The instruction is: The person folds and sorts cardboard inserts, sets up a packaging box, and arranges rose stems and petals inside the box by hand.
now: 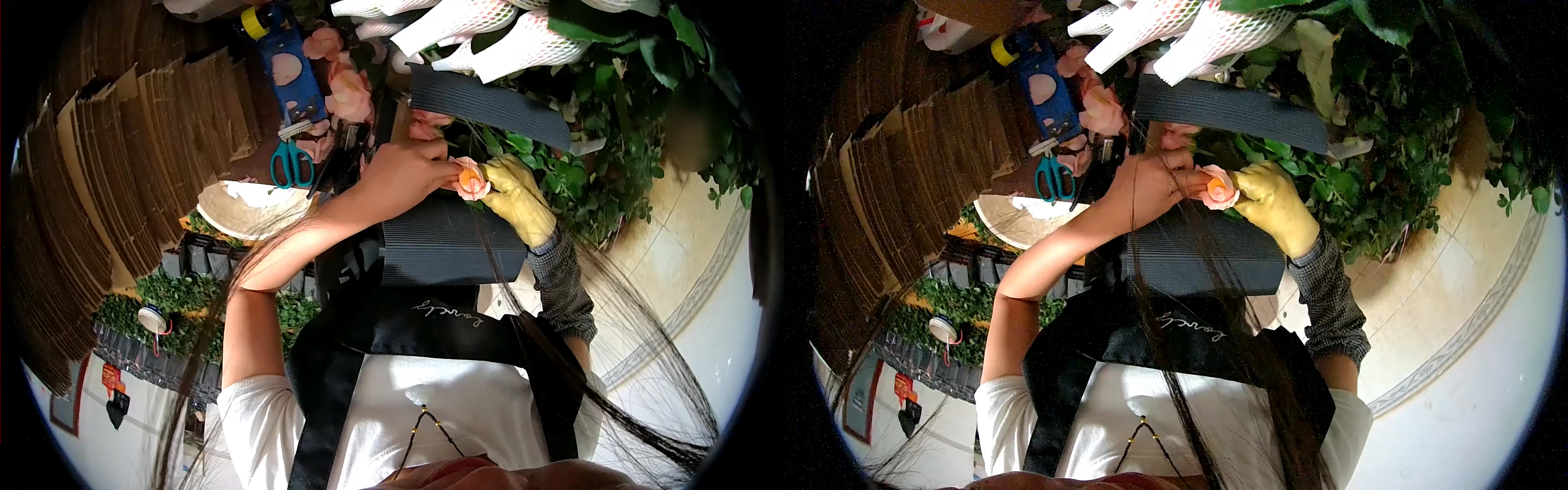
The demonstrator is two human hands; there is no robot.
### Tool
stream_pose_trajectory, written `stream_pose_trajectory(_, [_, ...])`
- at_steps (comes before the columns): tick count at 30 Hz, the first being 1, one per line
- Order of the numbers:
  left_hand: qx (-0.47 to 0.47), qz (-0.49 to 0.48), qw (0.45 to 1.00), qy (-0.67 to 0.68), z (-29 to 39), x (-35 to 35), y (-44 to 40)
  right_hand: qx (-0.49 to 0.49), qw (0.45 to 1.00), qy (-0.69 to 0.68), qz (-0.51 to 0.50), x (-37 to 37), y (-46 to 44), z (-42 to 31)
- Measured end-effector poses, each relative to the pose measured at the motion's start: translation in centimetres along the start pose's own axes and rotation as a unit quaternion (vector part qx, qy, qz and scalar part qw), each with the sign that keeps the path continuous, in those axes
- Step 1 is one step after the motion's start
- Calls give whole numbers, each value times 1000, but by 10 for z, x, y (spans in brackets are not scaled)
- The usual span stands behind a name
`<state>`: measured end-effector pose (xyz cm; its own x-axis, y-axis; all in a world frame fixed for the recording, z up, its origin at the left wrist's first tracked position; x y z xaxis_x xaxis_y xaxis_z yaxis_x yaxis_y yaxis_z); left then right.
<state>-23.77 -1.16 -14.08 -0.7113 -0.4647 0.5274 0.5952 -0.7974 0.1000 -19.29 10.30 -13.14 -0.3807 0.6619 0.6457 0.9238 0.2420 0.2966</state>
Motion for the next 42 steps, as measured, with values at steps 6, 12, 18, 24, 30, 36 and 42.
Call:
stream_pose_trajectory(6, [12,43,999,18,-3,3,1,32,999,23,-6,2,-3,-7])
stream_pose_trajectory(12, [24,26,999,36,-4,6,-3,36,999,5,-20,-8,-1,4])
stream_pose_trajectory(18, [1,34,998,54,-5,7,-6,48,996,53,-57,-15,4,11])
stream_pose_trajectory(24, [-14,15,999,46,-5,3,-11,68,994,80,-34,-10,2,1])
stream_pose_trajectory(30, [-15,3,997,72,-1,22,-3,80,992,98,-24,-17,3,7])
stream_pose_trajectory(36, [296,179,928,141,-79,59,68,67,994,80,-27,-15,2,3])
stream_pose_trajectory(42, [235,67,948,206,-31,40,52,85,991,101,-25,-20,5,8])
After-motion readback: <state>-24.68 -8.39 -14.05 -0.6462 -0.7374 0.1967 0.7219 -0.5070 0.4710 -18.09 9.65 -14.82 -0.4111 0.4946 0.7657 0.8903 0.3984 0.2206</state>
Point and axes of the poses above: each hand's wrist, its own y-axis away from the middle knuckle, its own x-axis out of the back of the hand, z = x × y, the point moved 10 cm from there along -y, towards the middle knuckle, and after that the axes turned 8 degrees about x, right-handed, at the moved point
